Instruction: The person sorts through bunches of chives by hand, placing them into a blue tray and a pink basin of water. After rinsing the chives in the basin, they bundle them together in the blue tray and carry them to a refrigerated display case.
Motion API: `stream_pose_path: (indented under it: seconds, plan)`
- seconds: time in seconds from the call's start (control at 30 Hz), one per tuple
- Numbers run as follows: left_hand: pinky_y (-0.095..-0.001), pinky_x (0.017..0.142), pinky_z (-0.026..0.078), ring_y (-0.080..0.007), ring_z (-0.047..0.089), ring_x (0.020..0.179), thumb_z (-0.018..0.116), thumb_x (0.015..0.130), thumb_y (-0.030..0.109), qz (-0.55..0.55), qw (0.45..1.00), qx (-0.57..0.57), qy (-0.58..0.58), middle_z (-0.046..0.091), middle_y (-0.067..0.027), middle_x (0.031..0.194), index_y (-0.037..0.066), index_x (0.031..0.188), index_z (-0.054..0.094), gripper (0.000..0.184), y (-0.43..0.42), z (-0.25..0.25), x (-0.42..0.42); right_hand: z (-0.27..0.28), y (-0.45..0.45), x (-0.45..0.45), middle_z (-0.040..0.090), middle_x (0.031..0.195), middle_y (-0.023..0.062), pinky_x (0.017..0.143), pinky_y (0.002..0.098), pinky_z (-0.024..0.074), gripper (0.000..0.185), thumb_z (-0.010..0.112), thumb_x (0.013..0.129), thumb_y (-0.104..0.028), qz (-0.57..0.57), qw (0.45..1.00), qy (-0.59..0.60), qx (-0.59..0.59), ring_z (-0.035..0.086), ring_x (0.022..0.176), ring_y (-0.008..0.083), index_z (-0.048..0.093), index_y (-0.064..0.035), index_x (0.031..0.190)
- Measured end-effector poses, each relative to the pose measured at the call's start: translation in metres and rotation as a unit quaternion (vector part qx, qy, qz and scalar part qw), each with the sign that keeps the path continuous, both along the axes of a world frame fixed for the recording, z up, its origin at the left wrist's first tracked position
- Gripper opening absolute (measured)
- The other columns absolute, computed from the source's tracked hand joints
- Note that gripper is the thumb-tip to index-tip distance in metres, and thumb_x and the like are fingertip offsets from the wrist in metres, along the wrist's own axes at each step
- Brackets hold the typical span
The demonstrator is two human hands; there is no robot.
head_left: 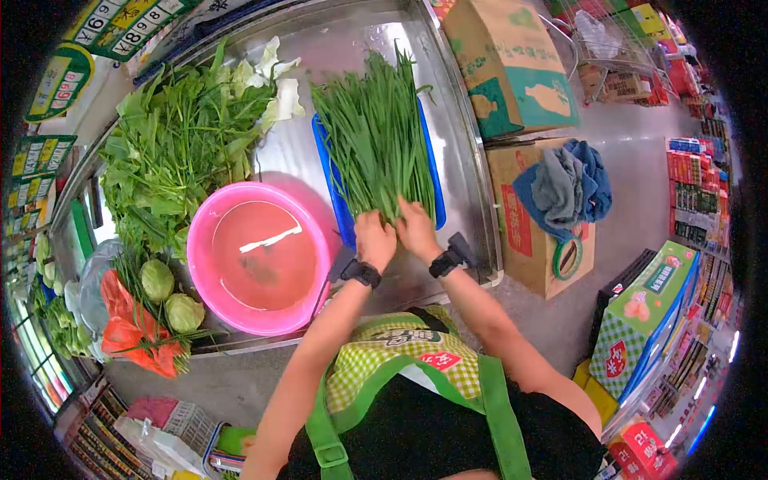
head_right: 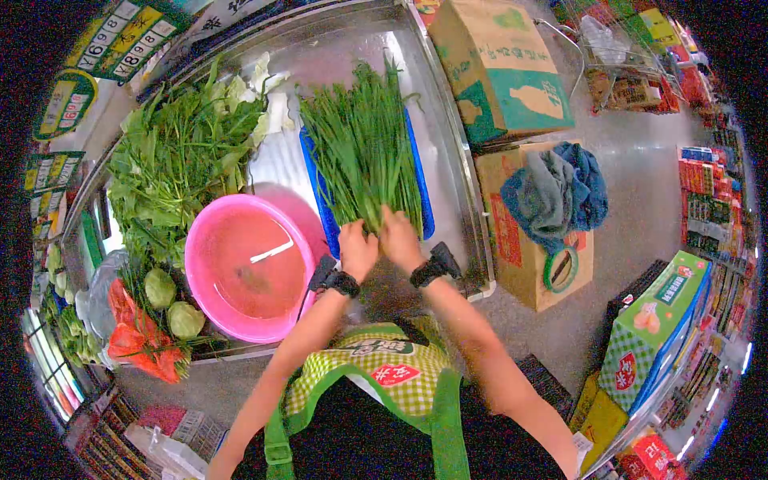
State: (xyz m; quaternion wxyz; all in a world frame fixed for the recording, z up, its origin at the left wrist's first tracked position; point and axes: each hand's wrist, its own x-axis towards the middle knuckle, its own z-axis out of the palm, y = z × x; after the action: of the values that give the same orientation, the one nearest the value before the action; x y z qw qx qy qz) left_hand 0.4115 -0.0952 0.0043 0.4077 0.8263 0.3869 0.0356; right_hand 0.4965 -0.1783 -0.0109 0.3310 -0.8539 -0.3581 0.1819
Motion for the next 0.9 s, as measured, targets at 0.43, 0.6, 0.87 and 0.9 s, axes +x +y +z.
stream_pose_path:
  seconds: [0.43,0.6,0.87,0.9]
  plan:
    - [-0.0408,0.089,0.035,-0.0374,0.043,0.104,0.056,0.072,0.014,0.036,0.996,-0.076,0.008,0.047,-0.0252,0.109,-0.006,0.112,0.045,0.046,0.008,-0.009,-0.031,0.020,-0.043,-0.010,0.057,0.077,0.0141,0.064,0.0377,0.0448,0.016,0.051,0.070,-0.001,0.174,0.981,0.088,-0.013,0.055,0.072,0.0317,0.061,-0.0035,0.082]
    - [-0.0368,0.079,0.044,-0.0317,0.055,0.087,0.056,0.074,0.015,0.050,0.984,-0.168,-0.026,0.056,-0.0210,0.093,-0.002,0.102,0.053,0.033,0.003,0.008,-0.050,-0.028,-0.035,-0.037,0.061,0.077,0.0155,0.063,0.0354,0.0463,0.016,0.052,0.072,-0.003,0.282,0.945,0.148,-0.068,0.059,0.070,0.0295,0.061,-0.0030,0.085]
    - [-0.0262,0.073,0.045,-0.0116,0.054,0.084,0.053,0.083,0.014,0.105,0.942,-0.252,-0.196,0.059,-0.0060,0.092,0.000,0.104,0.054,0.024,0.002,0.059,-0.108,-0.006,-0.032,-0.028,0.063,0.080,0.0151,0.067,0.0309,0.0470,0.016,0.057,0.075,-0.007,0.286,0.932,0.218,-0.042,0.060,0.073,0.0219,0.061,0.0016,0.088]
    - [-0.0260,0.073,0.045,-0.0103,0.053,0.084,0.052,0.084,0.013,0.113,0.928,-0.278,-0.220,0.058,-0.0045,0.091,0.000,0.104,0.054,0.023,0.006,0.062,-0.119,0.020,-0.032,-0.032,0.062,0.076,0.0110,0.066,0.0280,0.0464,0.014,0.056,0.076,-0.005,0.241,0.926,0.286,-0.057,0.059,0.070,0.0186,0.061,0.0014,0.088]
